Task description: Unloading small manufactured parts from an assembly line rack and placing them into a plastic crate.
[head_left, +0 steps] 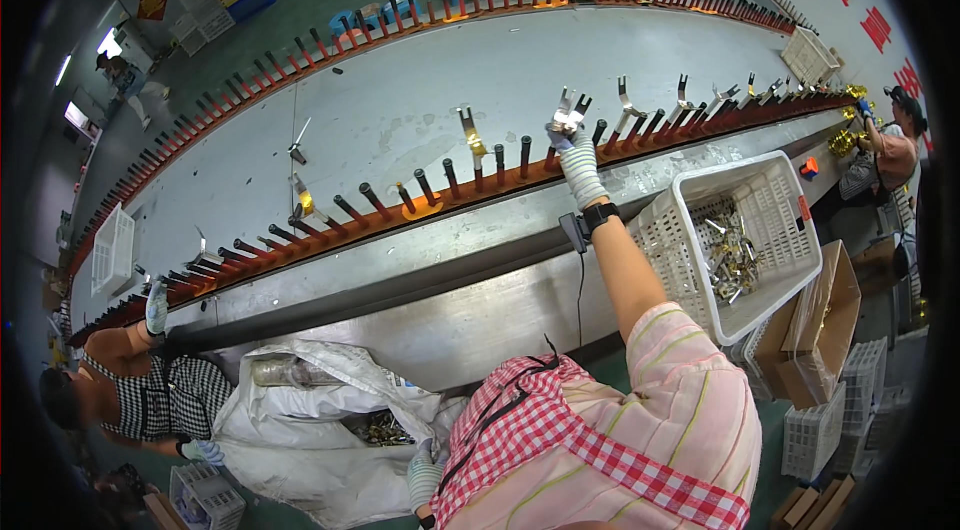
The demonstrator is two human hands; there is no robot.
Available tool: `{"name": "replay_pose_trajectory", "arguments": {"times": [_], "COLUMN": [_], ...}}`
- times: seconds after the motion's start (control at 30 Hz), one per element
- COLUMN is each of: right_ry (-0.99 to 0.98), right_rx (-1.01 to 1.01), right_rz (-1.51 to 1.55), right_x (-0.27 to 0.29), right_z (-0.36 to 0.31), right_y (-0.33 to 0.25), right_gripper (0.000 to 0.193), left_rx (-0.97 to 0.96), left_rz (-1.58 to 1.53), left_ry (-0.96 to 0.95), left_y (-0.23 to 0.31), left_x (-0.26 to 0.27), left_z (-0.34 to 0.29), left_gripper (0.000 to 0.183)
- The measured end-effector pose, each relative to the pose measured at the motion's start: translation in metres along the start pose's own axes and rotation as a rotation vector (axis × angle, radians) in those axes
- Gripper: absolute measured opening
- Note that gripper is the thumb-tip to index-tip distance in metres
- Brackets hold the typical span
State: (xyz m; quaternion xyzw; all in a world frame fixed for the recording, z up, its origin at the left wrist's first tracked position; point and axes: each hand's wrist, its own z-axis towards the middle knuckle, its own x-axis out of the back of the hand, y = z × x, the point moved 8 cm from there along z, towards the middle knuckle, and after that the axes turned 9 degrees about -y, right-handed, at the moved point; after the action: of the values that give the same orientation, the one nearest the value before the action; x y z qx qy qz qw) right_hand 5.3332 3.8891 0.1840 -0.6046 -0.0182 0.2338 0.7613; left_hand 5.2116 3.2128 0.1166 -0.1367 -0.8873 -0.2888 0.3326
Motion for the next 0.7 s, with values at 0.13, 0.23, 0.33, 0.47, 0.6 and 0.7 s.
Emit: {"name": "replay_pose_trajectory", "arguments": {"times": [0.13, 0.23, 0.33, 0.47, 0.6, 0.7], "right_ry": [-0.02, -0.065, -0.076, -0.135, -0.06, 0.159], "right_rx": [-0.071, -0.111, -0.011, 0.071, 0.337, 0.427], "right_rz": [0.318, 0.652, 0.335, 0.275, 0.412, 0.131], "right_x": [-0.001, -0.015, -0.013, -0.01, 0.037, 0.099], "right_z": [0.013, 0.015, 0.012, -0.004, -0.027, -0.037], "right_y": [0.011, 0.009, -0.028, -0.107, -0.159, -0.165], "right_gripper": [0.026, 0.024, 0.024, 0.028, 0.043, 0.041], "left_rx": [0.162, 0.17, 0.195, 0.128, 0.149, 0.232], "left_rz": [0.092, 0.074, 0.056, 0.062, 0.113, 0.092], "left_ry": [-0.08, -0.078, -0.086, -0.064, -0.049, -0.093], "left_y": [0.054, 0.066, 0.077, 0.107, 0.118, 0.132], "left_x": [0.007, -0.001, -0.009, -0.015, -0.033, -0.048], "left_z": [-0.014, -0.017, -0.017, -0.025, -0.023, -0.024], "left_gripper": [0.049, 0.049, 0.049, 0.049, 0.047, 0.045]}}
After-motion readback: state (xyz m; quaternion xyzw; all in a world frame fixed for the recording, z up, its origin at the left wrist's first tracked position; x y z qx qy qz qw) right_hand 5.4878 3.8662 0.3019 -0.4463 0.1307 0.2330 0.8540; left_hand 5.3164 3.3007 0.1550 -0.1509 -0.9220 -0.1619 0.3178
